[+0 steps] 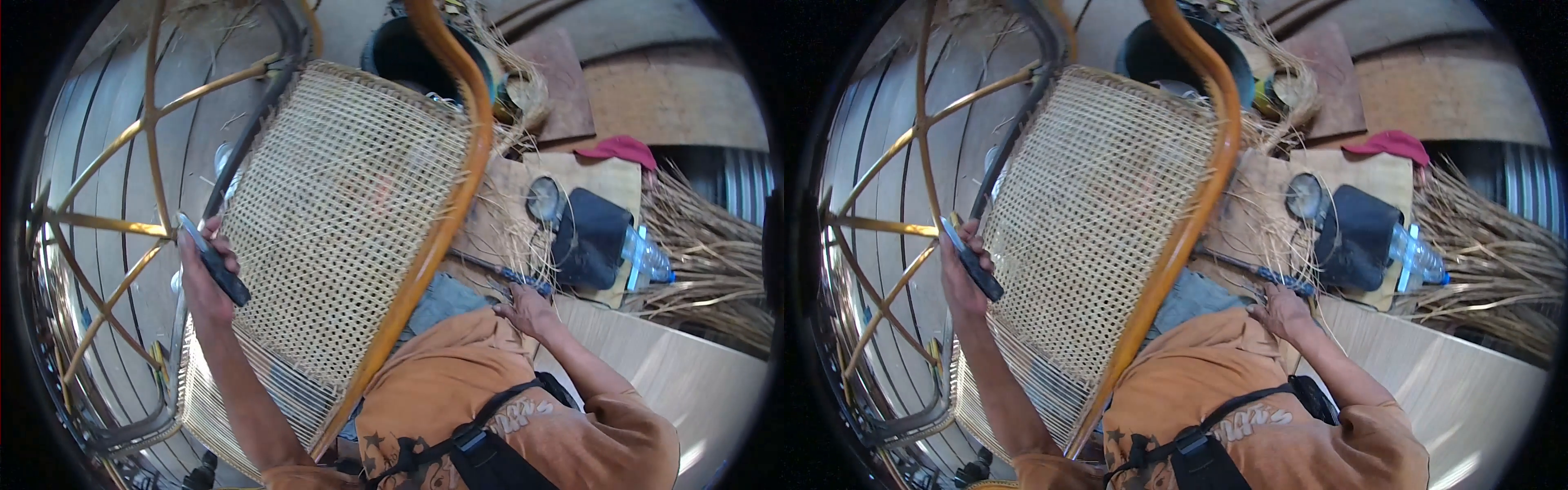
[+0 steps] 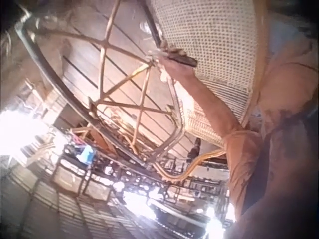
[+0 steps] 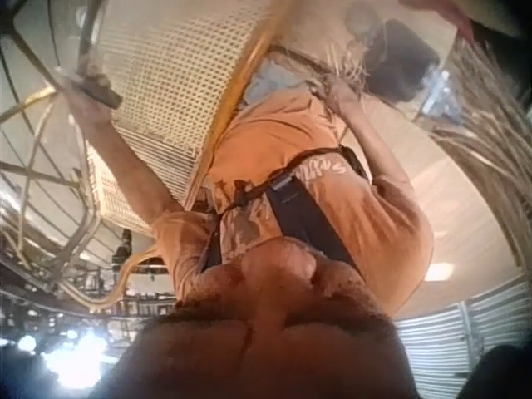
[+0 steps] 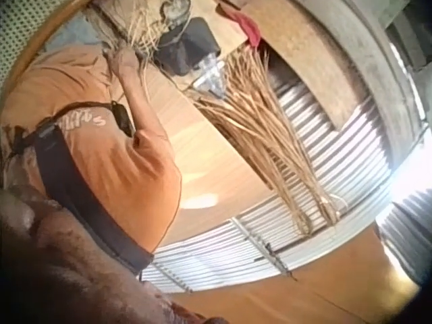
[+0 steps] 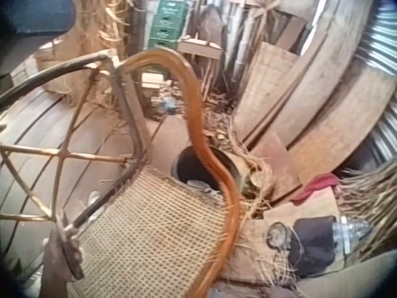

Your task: Trimming and weaving bamboo or rattan strips into a chair frame using a knife.

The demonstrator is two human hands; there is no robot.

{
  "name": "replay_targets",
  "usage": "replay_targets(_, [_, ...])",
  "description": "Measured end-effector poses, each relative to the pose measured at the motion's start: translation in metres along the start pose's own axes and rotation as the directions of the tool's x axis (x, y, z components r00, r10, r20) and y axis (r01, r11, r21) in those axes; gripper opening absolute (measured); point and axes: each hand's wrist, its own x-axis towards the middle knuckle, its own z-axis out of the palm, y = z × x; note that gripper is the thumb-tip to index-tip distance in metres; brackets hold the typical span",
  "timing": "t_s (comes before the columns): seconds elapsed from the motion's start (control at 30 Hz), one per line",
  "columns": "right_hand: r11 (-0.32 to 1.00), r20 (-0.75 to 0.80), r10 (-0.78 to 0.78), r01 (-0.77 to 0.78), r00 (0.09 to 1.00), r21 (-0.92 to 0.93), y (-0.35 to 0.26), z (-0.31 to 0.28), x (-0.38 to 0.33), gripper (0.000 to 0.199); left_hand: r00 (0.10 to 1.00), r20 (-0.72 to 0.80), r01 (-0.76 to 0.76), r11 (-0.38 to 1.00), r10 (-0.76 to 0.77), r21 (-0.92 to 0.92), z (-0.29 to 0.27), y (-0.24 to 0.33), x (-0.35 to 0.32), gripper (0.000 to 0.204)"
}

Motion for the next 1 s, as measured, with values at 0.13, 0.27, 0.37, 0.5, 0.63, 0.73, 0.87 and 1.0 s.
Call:
replay_targets(0.13, [0.999,-0.082,0.042,-0.040,0.996,0.037,0.016,0.026,-0.016,0.050,0.990,0.019,0.138,0.990,-0.137,-0.035,0.041,-0.025,-0.046,0.042])
replay_targets(0.27, [0.961,-0.325,-0.104,0.179,0.940,0.212,0.040,0.036,-0.013,0.031,0.980,0.113,0.154,0.984,-0.164,0.085,0.047,-0.053,-0.068,0.030])
replay_targets(0.37, [0.904,-0.623,0.000,0.267,0.782,0.335,0.049,0.009,0.001,0.014,0.970,0.152,0.184,0.981,-0.190,0.058,0.056,-0.061,-0.090,0.026])
replay_targets(0.5, [0.914,-0.641,0.114,0.171,0.759,0.366,0.070,-0.017,0.042,0.020,0.964,0.161,0.205,0.976,-0.214,0.070,0.058,-0.083,-0.112,0.025])
replay_targets(0.63, [0.915,-0.332,0.267,-0.131,0.905,0.381,0.058,-0.024,0.056,0.026,0.942,0.159,0.284,0.955,-0.295,0.090,0.063,-0.100,-0.127,0.023])
replay_targets(0.73, [0.943,-0.402,0.180,-0.041,0.898,0.331,0.054,0.004,0.070,0.029,0.930,0.145,0.322,0.939,-0.337,0.120,0.064,-0.110,-0.135,0.022])
replay_targets(0.87, [0.780,-0.335,0.114,0.125,0.935,0.613,0.076,0.014,0.072,0.023,0.922,0.151,0.334,0.930,-0.356,0.154,0.072,-0.116,-0.140,0.021])
replay_targets(1.0, [0.600,-0.086,0.127,-0.007,0.988,0.800,0.075,-0.017,0.053,0.024,0.924,0.154,0.324,0.932,-0.349,0.165,0.076,-0.120,-0.146,0.021])
